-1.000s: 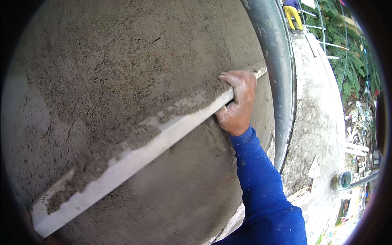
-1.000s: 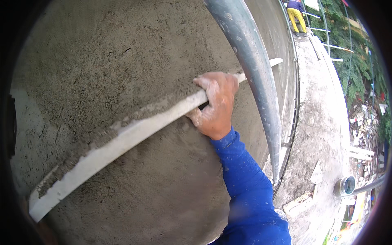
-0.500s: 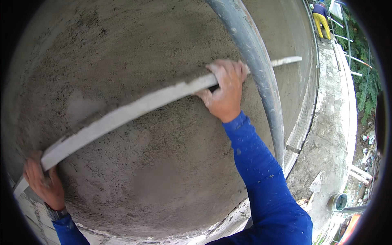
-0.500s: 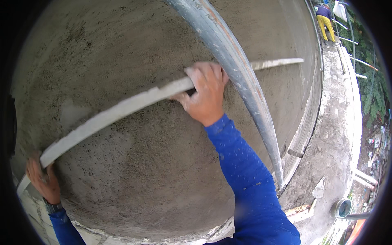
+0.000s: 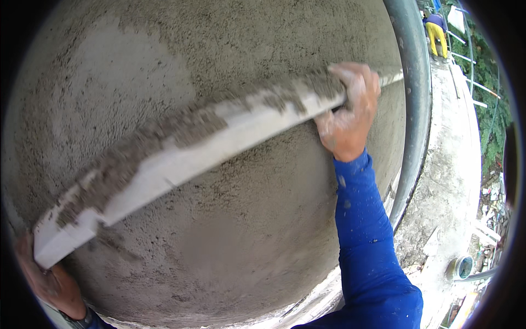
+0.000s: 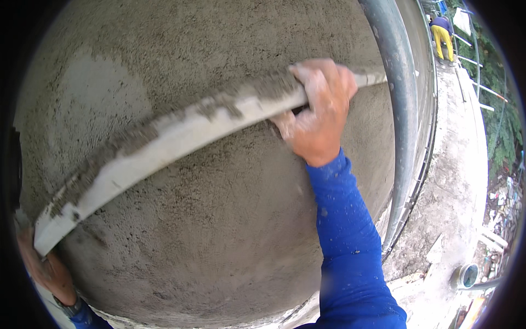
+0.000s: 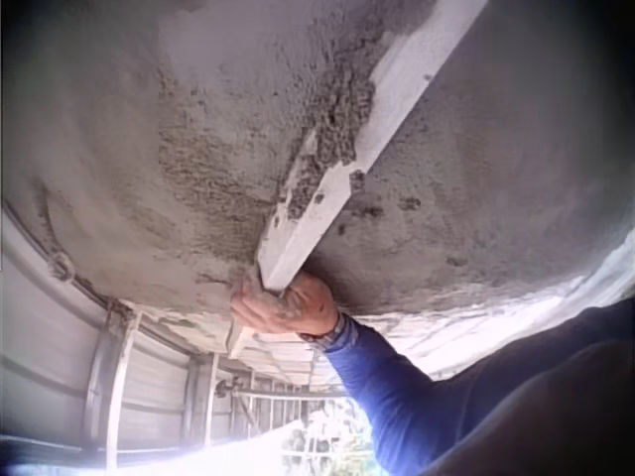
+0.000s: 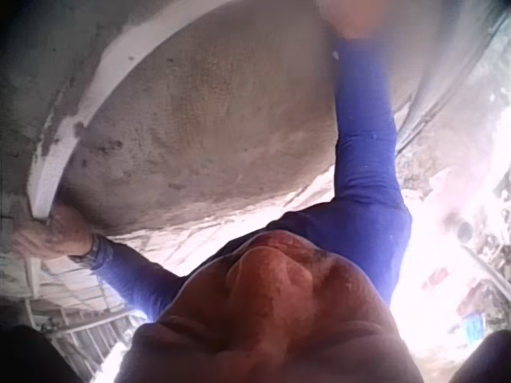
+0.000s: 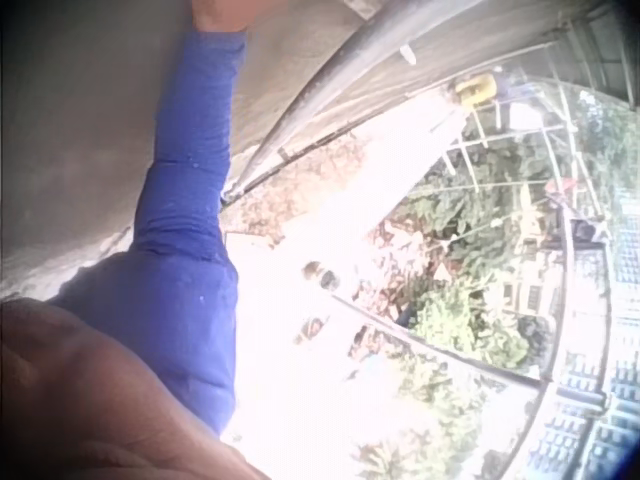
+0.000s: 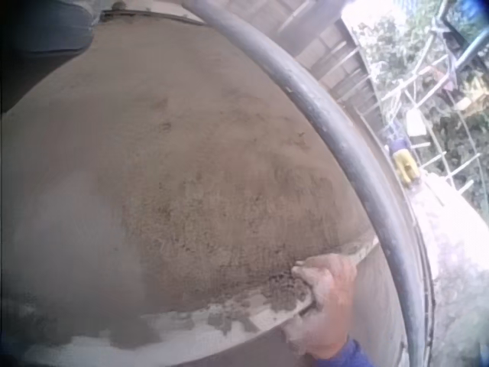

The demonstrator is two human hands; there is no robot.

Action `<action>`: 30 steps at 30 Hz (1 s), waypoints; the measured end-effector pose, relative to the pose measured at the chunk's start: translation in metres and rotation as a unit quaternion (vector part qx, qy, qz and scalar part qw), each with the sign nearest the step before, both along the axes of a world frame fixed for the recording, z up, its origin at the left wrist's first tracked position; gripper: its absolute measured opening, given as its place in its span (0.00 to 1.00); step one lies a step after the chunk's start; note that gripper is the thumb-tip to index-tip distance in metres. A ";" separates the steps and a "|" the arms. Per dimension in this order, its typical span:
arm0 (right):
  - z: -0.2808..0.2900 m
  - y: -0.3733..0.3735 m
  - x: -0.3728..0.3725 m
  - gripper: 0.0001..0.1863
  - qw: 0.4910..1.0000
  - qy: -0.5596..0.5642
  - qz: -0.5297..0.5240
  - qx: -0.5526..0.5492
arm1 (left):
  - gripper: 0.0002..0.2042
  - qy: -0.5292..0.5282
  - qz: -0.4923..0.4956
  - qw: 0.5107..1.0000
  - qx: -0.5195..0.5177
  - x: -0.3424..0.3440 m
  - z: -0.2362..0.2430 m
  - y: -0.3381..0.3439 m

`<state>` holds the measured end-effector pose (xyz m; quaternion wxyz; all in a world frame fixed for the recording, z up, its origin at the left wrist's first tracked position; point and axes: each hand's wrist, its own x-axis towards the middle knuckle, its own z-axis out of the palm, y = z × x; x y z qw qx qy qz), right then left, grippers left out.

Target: The person uses a long straight edge to smooth and level wet cement on a curved wall surface. They repeatedly drag the tool across the plaster to remove excess material and create a uniform finish, working along the curve of the wall.

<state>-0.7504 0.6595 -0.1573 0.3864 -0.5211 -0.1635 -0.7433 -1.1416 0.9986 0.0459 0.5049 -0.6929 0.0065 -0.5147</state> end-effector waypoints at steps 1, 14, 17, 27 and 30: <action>-0.025 0.005 -0.012 0.27 1.000 0.013 0.019 0.002 | 0.20 0.007 0.005 1.000 0.009 0.001 -0.017 -0.005; -0.133 0.037 -0.088 0.25 0.971 0.188 0.133 -0.070 | 0.18 0.125 -0.020 0.983 -0.136 -0.026 -0.070 -0.052; -0.017 0.041 -0.064 0.32 0.988 0.129 0.083 -0.034 | 0.18 0.069 -0.039 0.995 -0.055 -0.003 0.038 -0.048; 0.151 -0.003 -0.002 0.31 0.999 0.016 -0.026 -0.034 | 0.21 -0.019 -0.005 0.997 0.068 0.035 0.169 -0.046; 0.088 -0.002 0.004 0.30 0.999 0.043 -0.007 -0.020 | 0.21 -0.012 0.017 0.999 0.047 0.041 0.110 -0.062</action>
